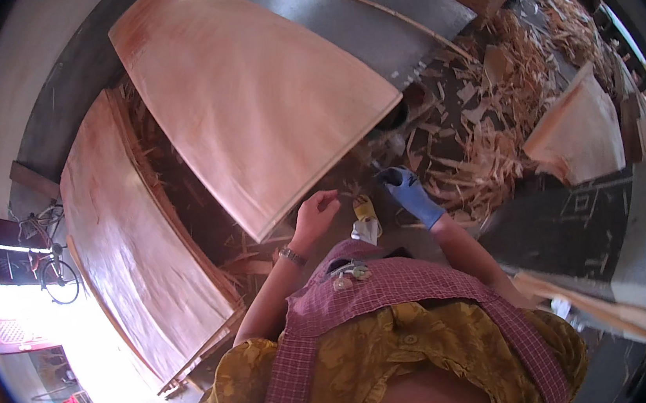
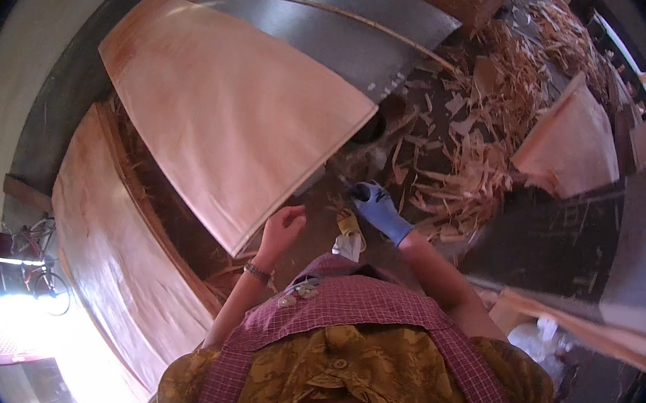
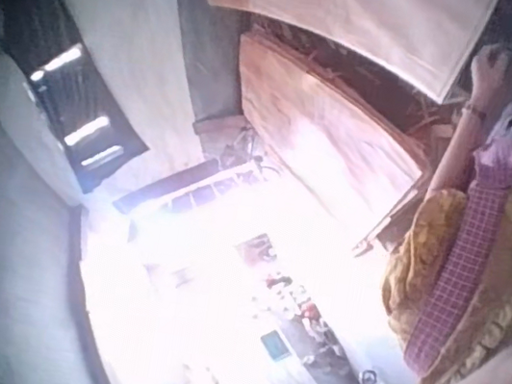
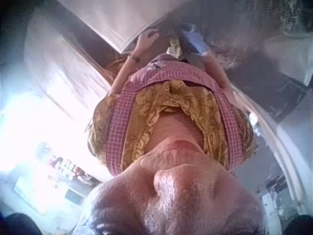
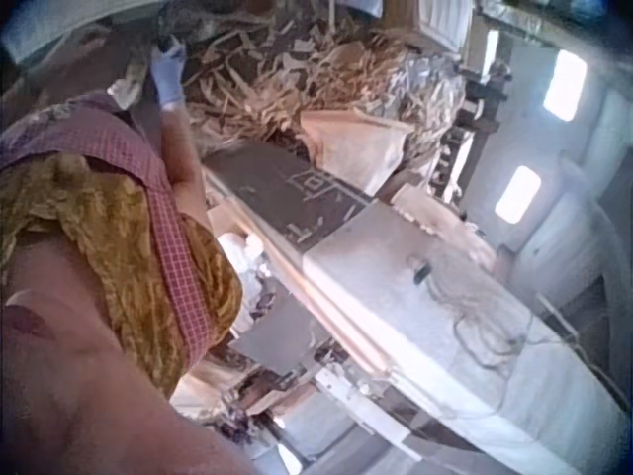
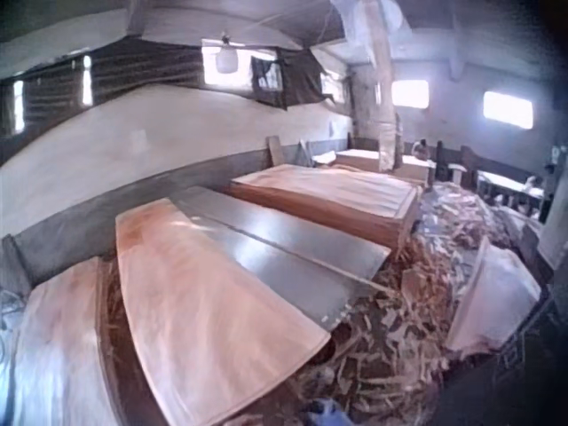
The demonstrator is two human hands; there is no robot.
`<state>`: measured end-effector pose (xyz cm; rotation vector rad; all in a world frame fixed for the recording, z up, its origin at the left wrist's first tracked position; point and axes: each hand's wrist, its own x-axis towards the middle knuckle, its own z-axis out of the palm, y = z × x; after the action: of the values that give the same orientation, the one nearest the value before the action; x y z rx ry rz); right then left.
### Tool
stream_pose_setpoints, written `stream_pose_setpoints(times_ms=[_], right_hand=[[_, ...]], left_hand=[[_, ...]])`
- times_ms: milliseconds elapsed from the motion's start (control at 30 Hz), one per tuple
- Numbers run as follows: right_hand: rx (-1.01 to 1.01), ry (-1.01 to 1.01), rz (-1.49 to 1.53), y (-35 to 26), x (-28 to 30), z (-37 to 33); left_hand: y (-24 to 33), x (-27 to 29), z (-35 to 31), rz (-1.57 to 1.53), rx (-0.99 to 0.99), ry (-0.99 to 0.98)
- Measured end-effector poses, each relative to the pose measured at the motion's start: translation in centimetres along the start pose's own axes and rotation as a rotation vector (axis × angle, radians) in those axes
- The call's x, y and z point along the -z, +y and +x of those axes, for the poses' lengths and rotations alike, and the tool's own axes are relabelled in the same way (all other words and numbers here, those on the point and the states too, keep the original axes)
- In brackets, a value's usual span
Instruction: The person lifts a large sheet of wood veneer onto a table. They use a knife to cut out a knot or defect, remove the waste piece by hand, and then apply several strips of tape over the repair site to secure it.
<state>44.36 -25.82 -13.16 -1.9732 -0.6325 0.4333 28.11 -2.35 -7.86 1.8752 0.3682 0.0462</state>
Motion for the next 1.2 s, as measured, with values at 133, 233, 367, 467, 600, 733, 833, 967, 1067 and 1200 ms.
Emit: stream_pose_setpoints(times_ms=[133,233,367,467,600,733,833,967,1067,1200], right_hand=[[0.058,0.238,-0.506,1.8,9.5,11.6],[0.196,0.329,-0.753,3.5,17.6,21.8],[-0.010,0.432,-1.381,12.0,32.1,30.1],[-0.419,0.350,-1.241,14.5,33.2,33.9],[-0.344,0.029,-1.124,18.3,33.8,34.6],[-0.012,0.028,-0.665,23.3,34.6,32.0],[0.183,-0.043,-0.388,21.3,29.2,30.4],[0.294,-0.237,-0.183,9.4,21.6,26.0],[0.505,-0.311,-0.129,1.1,18.9,25.2],[0.542,-0.163,-0.289,1.2,13.6,28.1]], left_hand=[[1.0,-0.8,7.0,0.320,0.154,0.113],[1.3,-1.4,11.8,0.720,-0.004,0.411],[2.4,-2.4,17.5,0.870,0.055,0.338],[1.2,-0.5,16.6,0.945,0.156,0.224],[0.9,-0.6,15.7,0.861,0.198,0.283],[4.6,-1.1,17.2,0.820,0.266,0.264],[4.2,-3.8,18.3,0.832,0.287,0.464],[4.8,-10.3,21.7,-0.019,0.461,0.304],[10.1,-14.7,25.1,-0.910,0.642,0.308],[9.0,-15.2,24.6,-1.175,0.718,0.555]])
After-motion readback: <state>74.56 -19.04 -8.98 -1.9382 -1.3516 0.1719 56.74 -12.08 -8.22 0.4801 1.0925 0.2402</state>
